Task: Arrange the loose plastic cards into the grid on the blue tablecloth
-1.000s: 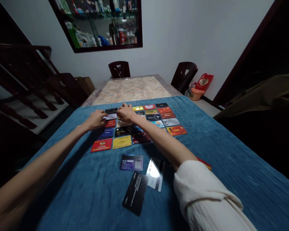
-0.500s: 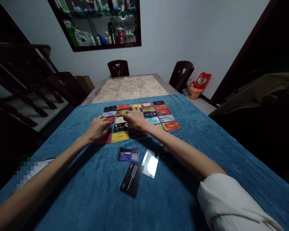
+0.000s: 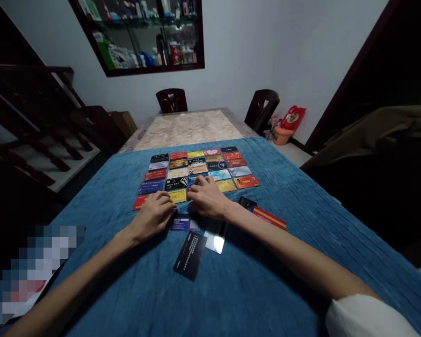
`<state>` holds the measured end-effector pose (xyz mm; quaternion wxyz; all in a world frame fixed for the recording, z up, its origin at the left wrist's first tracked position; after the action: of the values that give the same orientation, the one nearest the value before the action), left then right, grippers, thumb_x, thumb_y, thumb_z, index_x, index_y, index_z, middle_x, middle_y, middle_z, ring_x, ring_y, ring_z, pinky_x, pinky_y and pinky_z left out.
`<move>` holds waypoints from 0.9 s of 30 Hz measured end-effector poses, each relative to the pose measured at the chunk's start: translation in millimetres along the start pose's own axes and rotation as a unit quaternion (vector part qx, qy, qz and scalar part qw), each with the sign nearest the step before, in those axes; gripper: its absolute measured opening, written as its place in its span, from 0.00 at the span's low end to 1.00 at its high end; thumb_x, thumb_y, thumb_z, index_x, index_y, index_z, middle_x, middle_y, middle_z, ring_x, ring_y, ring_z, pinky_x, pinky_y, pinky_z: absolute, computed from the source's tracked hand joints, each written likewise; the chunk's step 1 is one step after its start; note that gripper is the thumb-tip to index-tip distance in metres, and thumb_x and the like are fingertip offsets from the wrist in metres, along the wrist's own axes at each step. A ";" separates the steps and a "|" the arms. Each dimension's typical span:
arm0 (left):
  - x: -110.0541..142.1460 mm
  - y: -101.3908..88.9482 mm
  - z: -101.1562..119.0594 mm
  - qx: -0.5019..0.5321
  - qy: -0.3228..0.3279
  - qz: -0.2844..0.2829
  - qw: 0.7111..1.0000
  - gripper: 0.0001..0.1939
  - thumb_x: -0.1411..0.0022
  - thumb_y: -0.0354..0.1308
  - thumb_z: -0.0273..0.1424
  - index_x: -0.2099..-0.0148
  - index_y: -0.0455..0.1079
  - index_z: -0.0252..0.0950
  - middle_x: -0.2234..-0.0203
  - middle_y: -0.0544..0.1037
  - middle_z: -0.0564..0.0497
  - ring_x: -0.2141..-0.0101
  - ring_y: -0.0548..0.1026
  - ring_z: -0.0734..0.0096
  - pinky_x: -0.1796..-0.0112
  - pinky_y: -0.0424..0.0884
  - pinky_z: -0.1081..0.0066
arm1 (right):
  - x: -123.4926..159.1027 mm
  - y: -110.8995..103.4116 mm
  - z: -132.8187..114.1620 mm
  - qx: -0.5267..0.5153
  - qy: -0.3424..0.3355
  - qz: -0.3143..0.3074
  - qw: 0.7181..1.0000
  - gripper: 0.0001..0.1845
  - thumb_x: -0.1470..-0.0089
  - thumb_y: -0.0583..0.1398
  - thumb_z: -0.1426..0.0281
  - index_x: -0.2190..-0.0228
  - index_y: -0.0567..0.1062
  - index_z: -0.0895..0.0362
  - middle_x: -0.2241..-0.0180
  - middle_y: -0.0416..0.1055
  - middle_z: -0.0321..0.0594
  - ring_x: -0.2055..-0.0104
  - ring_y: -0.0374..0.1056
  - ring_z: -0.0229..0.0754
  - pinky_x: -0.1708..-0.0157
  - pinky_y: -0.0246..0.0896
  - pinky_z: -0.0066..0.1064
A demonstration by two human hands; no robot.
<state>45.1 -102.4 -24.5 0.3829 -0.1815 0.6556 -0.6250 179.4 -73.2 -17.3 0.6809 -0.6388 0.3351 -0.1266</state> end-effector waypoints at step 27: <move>14.5 3.8 26.6 0.022 0.026 -0.098 0.995 0.13 0.37 0.56 0.32 0.50 0.70 0.38 0.55 0.74 0.44 0.49 0.67 0.55 0.48 0.65 0.52 | 32.8 10.1 -17.1 -0.041 -0.085 -0.106 0.990 0.22 0.48 0.64 0.63 0.52 0.76 0.56 0.54 0.73 0.48 0.48 0.57 0.56 0.55 0.54 0.45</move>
<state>56.1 -130.4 -30.2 0.3066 -0.2195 0.6307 -0.6783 190.5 -104.8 -35.9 0.6629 -0.7065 0.2114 -0.1291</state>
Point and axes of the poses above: each hand's wrist, its own x-axis away from the middle knuckle, its own y-axis out of the palm, z = x × y, the point moved 7 cm from there along -x, towards the middle knuckle
